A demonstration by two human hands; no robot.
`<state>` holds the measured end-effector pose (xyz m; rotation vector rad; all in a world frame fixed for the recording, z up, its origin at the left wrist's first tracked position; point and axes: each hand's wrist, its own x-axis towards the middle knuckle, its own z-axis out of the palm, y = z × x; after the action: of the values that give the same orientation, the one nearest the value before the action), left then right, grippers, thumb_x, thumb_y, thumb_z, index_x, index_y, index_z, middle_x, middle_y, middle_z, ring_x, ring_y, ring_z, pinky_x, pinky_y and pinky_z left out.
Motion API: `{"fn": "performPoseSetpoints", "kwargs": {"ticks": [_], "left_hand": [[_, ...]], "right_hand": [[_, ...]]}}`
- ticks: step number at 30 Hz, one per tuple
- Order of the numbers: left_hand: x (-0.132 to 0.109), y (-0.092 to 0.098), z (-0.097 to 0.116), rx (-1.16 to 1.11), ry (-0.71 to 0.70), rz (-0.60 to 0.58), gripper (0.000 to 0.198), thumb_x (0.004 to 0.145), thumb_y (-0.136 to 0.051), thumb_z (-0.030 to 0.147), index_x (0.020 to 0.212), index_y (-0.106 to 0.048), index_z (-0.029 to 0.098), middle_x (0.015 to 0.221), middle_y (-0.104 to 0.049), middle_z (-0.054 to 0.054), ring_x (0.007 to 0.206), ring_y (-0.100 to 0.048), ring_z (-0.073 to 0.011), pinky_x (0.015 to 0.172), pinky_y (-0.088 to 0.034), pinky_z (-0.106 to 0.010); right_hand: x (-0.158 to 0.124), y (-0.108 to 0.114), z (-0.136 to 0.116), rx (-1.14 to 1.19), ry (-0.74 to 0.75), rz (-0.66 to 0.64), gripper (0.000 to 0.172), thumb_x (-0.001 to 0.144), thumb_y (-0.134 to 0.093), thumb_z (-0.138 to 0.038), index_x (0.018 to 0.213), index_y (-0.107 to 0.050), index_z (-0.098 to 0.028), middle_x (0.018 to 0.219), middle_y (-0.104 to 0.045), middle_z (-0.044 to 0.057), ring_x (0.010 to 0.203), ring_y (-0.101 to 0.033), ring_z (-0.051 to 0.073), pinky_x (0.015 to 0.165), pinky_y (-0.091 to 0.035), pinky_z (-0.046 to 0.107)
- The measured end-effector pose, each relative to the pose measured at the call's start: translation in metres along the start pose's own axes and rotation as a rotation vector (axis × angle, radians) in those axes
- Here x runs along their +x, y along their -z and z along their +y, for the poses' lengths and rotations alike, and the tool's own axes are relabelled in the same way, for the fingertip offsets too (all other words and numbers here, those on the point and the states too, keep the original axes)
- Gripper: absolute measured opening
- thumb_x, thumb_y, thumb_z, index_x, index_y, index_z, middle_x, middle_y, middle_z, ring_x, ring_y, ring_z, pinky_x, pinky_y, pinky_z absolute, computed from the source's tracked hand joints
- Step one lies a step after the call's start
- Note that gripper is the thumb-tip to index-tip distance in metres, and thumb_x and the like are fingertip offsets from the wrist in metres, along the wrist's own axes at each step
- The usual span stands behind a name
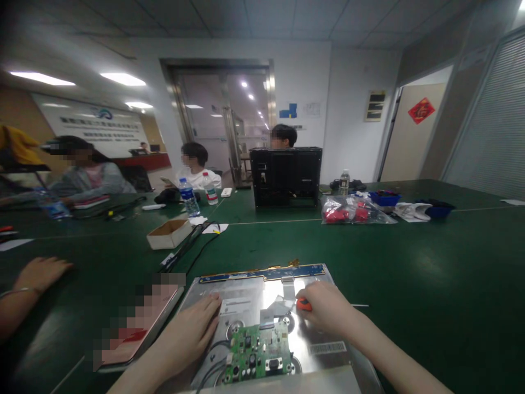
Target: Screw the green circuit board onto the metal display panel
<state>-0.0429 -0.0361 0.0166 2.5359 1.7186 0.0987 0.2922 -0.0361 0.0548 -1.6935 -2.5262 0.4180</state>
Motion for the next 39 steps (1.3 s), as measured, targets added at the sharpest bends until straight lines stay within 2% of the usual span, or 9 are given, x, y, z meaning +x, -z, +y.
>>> {"fn": "performPoseSetpoints", "kwargs": {"ticks": [1, 3, 7, 10, 16, 20, 28, 39], "left_hand": [[0.007, 0.005, 0.007, 0.000, 0.015, -0.004, 0.037, 0.100, -0.038, 0.024, 0.118, -0.069, 0.015, 0.120, -0.073, -0.017, 0.114, -0.068, -0.0311, 0.100, -0.050, -0.043], [0.020, 0.012, 0.018, -0.001, 0.022, -0.003, 0.035, 0.100, -0.036, 0.023, 0.105, -0.069, 0.015, 0.107, -0.074, -0.018, 0.104, -0.069, -0.0320, 0.093, -0.050, -0.043], [0.041, 0.018, 0.028, -0.036, -0.028, -0.025, 0.028, 0.099, -0.041, 0.028, 0.094, -0.067, 0.018, 0.099, -0.073, -0.014, 0.096, -0.069, -0.0297, 0.085, -0.049, -0.037], [0.048, 0.017, 0.031, -0.078, -0.073, -0.048, 0.025, 0.099, -0.046, 0.034, 0.089, -0.064, 0.020, 0.093, -0.073, -0.010, 0.087, -0.067, -0.0259, 0.077, -0.046, -0.032], [0.046, 0.004, 0.033, -0.144, -0.093, -0.047, 0.022, 0.098, -0.047, 0.034, 0.086, -0.059, 0.020, 0.085, -0.068, -0.008, 0.080, -0.061, -0.0245, 0.072, -0.042, -0.031], [0.044, 0.002, 0.029, -0.198, -0.102, -0.052, 0.020, 0.094, -0.051, 0.035, 0.082, -0.058, 0.020, 0.081, -0.066, -0.006, 0.078, -0.059, -0.0237, 0.071, -0.040, -0.030], [0.040, 0.011, 0.017, -0.322, -0.146, -0.113, 0.017, 0.089, -0.053, 0.031, 0.085, -0.064, 0.019, 0.079, -0.065, -0.003, 0.075, -0.058, -0.0208, 0.067, -0.042, -0.028], [0.032, 0.016, 0.017, -0.337, -0.177, -0.178, 0.014, 0.079, -0.055, 0.023, 0.090, -0.064, 0.019, 0.089, -0.065, -0.005, 0.079, -0.059, -0.0215, 0.070, -0.044, -0.029]], "right_hand": [[0.005, -0.001, -0.001, 0.006, 0.011, -0.007, 0.013, 0.089, -0.066, -0.020, 0.090, -0.079, -0.021, 0.090, -0.078, 0.008, 0.085, -0.070, 0.025, 0.071, -0.043, 0.029], [0.016, -0.003, -0.003, 0.016, 0.020, -0.022, 0.009, 0.088, -0.070, -0.024, 0.086, -0.078, -0.021, 0.085, -0.077, 0.006, 0.080, -0.068, 0.022, 0.068, -0.040, 0.027], [0.032, -0.008, -0.007, 0.018, 0.020, -0.026, 0.012, 0.087, -0.075, -0.031, 0.086, -0.075, -0.019, 0.087, -0.077, 0.007, 0.080, -0.068, 0.023, 0.063, -0.035, 0.027], [0.033, -0.017, -0.011, 0.013, 0.027, -0.017, 0.012, 0.089, -0.073, -0.030, 0.086, -0.072, -0.019, 0.090, -0.076, 0.008, 0.083, -0.068, 0.023, 0.065, -0.035, 0.027], [0.020, -0.034, -0.015, -0.012, 0.051, 0.023, 0.010, 0.093, -0.061, -0.020, 0.101, -0.068, -0.017, 0.101, -0.076, 0.012, 0.090, -0.068, 0.026, 0.069, -0.034, 0.029], [0.021, -0.039, -0.011, 0.001, 0.076, 0.025, 0.011, 0.093, -0.059, -0.017, 0.101, -0.066, -0.018, 0.098, -0.075, 0.010, 0.088, -0.066, 0.024, 0.068, -0.033, 0.028], [0.024, -0.031, -0.002, 0.007, 0.108, 0.026, 0.011, 0.089, -0.060, -0.012, 0.092, -0.068, -0.018, 0.095, -0.075, 0.008, 0.087, -0.065, 0.022, 0.068, -0.031, 0.028], [0.019, -0.026, 0.004, 0.010, 0.159, 0.016, 0.010, 0.088, -0.066, -0.018, 0.097, -0.070, -0.018, 0.097, -0.075, 0.008, 0.088, -0.066, 0.023, 0.067, -0.031, 0.028]]}}
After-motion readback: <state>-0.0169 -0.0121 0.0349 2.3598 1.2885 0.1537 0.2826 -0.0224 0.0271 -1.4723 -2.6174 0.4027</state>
